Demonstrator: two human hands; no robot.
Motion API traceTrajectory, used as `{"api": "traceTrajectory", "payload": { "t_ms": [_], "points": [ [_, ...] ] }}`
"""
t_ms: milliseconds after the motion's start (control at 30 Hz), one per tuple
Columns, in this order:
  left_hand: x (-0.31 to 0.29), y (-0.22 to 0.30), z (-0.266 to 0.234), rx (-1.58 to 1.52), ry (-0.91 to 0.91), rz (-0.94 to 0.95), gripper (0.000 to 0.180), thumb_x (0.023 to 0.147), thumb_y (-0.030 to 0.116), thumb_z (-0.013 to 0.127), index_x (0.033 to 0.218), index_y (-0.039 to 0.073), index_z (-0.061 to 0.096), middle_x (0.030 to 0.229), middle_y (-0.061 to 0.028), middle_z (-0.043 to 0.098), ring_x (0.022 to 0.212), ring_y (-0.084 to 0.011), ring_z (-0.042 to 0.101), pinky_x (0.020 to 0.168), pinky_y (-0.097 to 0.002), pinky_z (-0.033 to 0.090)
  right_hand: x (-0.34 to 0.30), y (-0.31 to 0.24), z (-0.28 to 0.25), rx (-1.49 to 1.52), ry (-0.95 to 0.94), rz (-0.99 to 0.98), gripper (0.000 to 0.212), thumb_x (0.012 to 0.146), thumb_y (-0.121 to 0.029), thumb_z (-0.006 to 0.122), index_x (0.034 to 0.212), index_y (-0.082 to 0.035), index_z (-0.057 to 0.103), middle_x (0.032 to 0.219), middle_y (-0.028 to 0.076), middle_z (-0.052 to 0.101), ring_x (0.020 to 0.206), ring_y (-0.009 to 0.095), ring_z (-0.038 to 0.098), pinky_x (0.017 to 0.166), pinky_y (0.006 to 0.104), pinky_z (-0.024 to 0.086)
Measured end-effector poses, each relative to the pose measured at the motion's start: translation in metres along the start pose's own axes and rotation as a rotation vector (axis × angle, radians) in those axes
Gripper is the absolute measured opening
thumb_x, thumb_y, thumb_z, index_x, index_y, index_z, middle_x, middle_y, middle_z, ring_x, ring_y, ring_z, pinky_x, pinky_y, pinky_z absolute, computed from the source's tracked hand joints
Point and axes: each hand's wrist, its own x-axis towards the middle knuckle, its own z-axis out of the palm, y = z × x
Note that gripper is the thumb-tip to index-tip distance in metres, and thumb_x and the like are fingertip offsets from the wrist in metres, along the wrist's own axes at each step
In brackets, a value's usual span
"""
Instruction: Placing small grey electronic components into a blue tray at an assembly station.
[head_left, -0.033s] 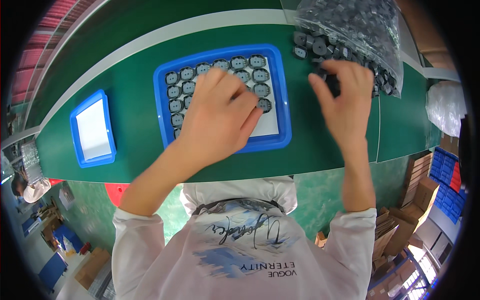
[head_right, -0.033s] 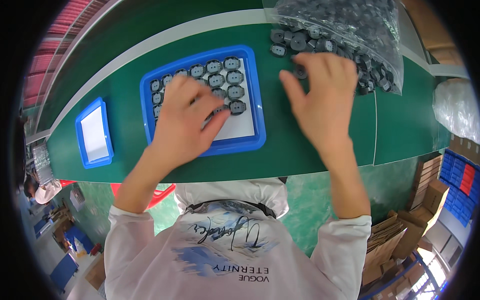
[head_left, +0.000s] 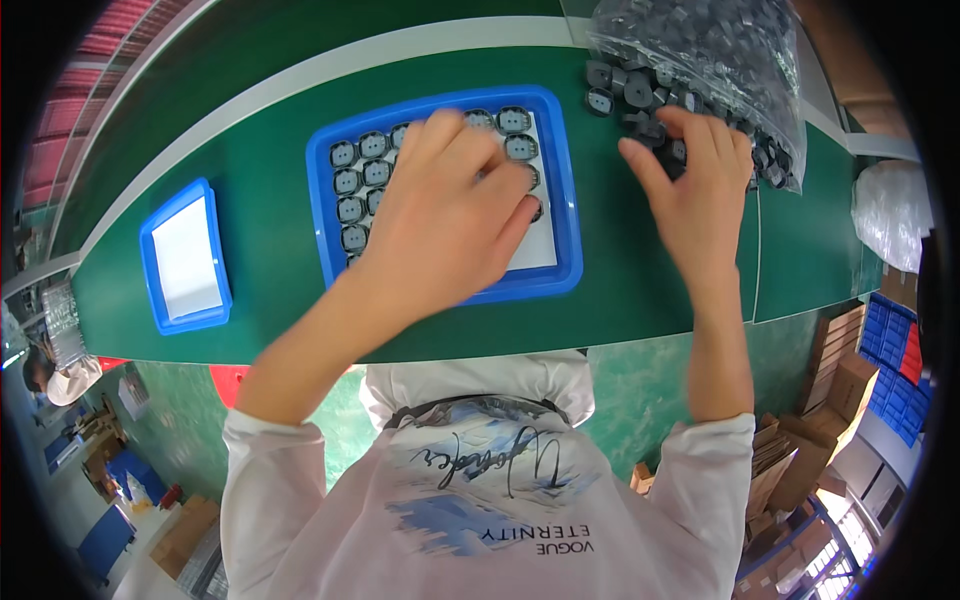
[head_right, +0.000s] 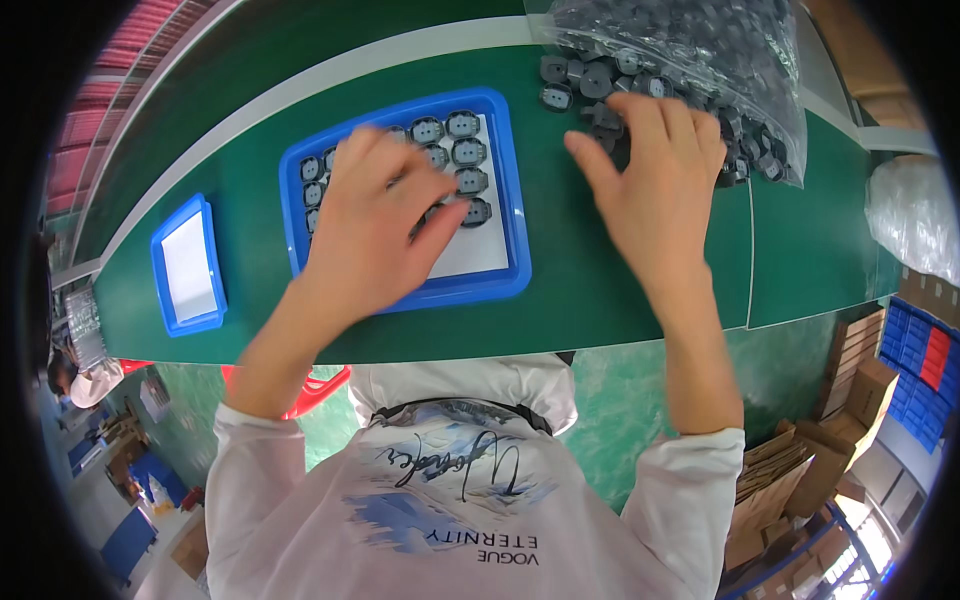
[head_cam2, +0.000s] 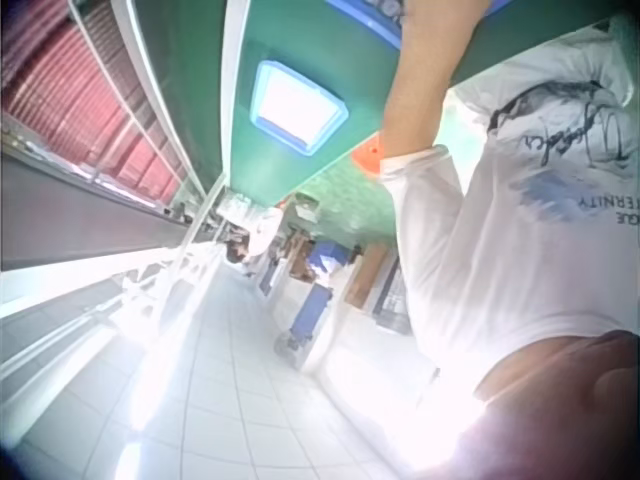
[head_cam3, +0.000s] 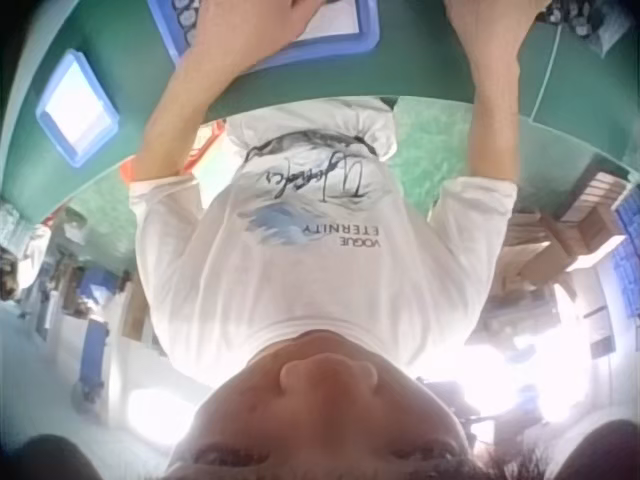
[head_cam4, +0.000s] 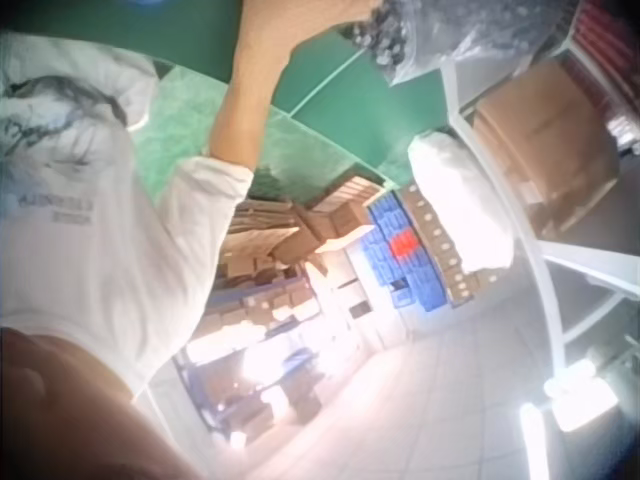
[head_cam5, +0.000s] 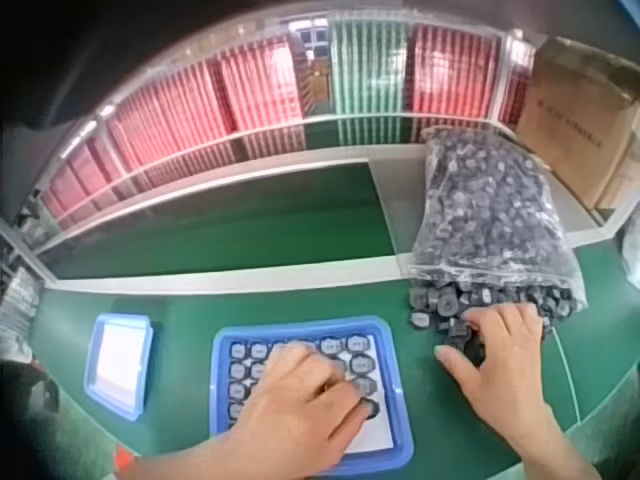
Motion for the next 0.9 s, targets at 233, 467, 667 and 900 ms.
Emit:
{"api": "traceTrajectory", "payload": {
  "t_ms": [233, 467, 667, 900],
  "points": [
    [0.102, -0.006, 0.077, 0.402, -0.203, 0.014, 0.027, 0.077, 0.028, 0.078, 0.091, 0.005, 0.072, 0.086, -0.0111, 0.065, 0.094, -0.0324, 0.061, 0.084, -0.0424, 0.049, 0.007, 0.019, -0.007, 0.102, 0.070, 0.001, 0.018, 0.082, -0.011, 0.077, 0.097, -0.004, 0.071, 0.089, 0.008, 0.068, 0.090, 0.027, 0.062, 0.083, 0.0380, 0.049],
    [0.113, -0.006, 0.078, 0.360, -0.295, -0.035, 0.017, 0.078, 0.014, 0.065, 0.089, 0.006, 0.074, 0.087, -0.0163, 0.070, 0.093, -0.0342, 0.065, 0.081, -0.0452, 0.048, -0.034, 0.032, -0.052, 0.685, -0.226, 0.504, 0.015, 0.094, -0.003, 0.067, 0.108, 0.001, 0.064, 0.092, 0.007, 0.070, 0.085, 0.011, 0.069, 0.075, 0.0238, 0.052],
    [0.071, -0.005, 0.013, -0.062, -0.183, 0.159, 0.012, 0.080, 0.006, 0.071, 0.090, 0.003, 0.066, 0.103, -0.0104, 0.065, 0.095, -0.0339, 0.061, 0.081, -0.0432, 0.050, -0.041, 0.022, -0.023, 0.312, -0.200, 0.100, 0.021, 0.090, 0.002, 0.067, 0.111, 0.001, 0.067, 0.096, 0.007, 0.067, 0.081, 0.014, 0.066, 0.069, 0.0252, 0.051],
    [-0.053, 0.001, -0.044, -0.132, -0.338, 0.047, 0.018, 0.069, -0.001, 0.069, 0.086, 0.003, 0.066, 0.105, -0.0106, 0.062, 0.098, -0.0310, 0.056, 0.084, -0.0413, 0.048, -0.041, 0.003, -0.049, 0.771, -0.372, 0.340, 0.034, 0.085, 0.008, 0.065, 0.118, -0.002, 0.069, 0.095, 0.006, 0.061, 0.079, 0.012, 0.058, 0.065, 0.0278, 0.047]
  ]
}}
